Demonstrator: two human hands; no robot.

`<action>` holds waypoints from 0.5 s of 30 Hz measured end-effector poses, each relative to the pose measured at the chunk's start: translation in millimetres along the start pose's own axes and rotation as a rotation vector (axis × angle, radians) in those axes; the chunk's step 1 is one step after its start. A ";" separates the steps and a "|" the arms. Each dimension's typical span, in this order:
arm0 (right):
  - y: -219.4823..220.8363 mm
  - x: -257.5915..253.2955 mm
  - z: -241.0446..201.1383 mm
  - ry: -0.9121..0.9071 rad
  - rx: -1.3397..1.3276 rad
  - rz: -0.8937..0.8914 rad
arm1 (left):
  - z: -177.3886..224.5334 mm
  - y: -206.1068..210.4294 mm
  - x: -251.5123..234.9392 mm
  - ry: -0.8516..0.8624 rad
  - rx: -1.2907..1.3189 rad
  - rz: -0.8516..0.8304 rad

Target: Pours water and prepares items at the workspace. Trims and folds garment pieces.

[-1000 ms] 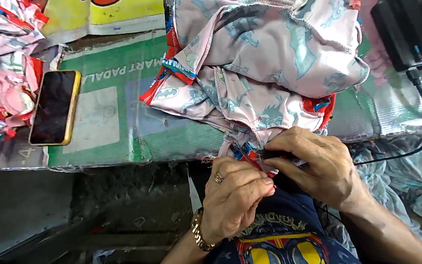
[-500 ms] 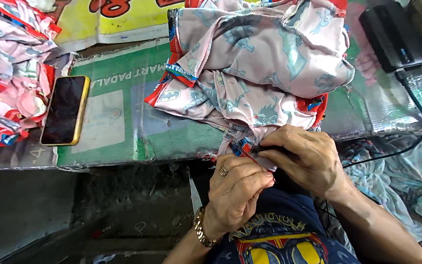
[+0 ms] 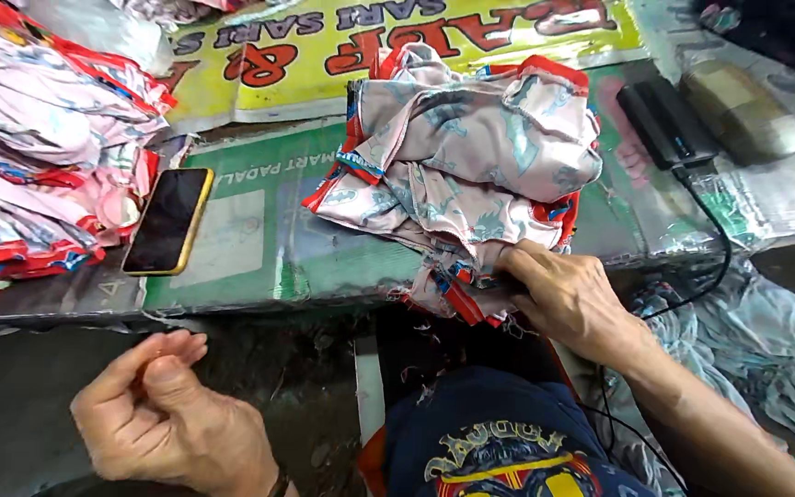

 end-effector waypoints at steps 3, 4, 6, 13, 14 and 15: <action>-17.3 -15.6 4.2 -0.030 -0.190 -0.047 | 27.7 37.8 -0.2 0.054 -0.063 -0.168; -28.6 -26.4 7.9 -0.034 -0.274 -0.065 | 42.2 58.2 0.2 0.079 -0.070 -0.229; -56.3 -54.6 25.5 -0.036 -0.402 -0.061 | 65.9 101.8 0.2 0.133 -0.086 -0.355; -115.5 -102.6 107.8 0.298 0.110 0.119 | 113.0 261.7 -7.5 0.309 -0.241 -0.858; -109.2 -100.4 98.8 0.216 0.059 0.129 | 106.4 287.3 -6.1 0.303 -0.272 -0.914; -97.7 -96.2 89.4 0.128 0.012 0.106 | 100.1 311.0 -3.2 0.303 -0.328 -0.970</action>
Point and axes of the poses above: each hand's wrist, its own x-axis away from the middle knuckle, its own y-axis out of the palm, z = x × y, the point moved 10 cm from there along -x, towards the middle knuckle, and after that the axes turned 9 degrees about -x, right-handed, at the moved point
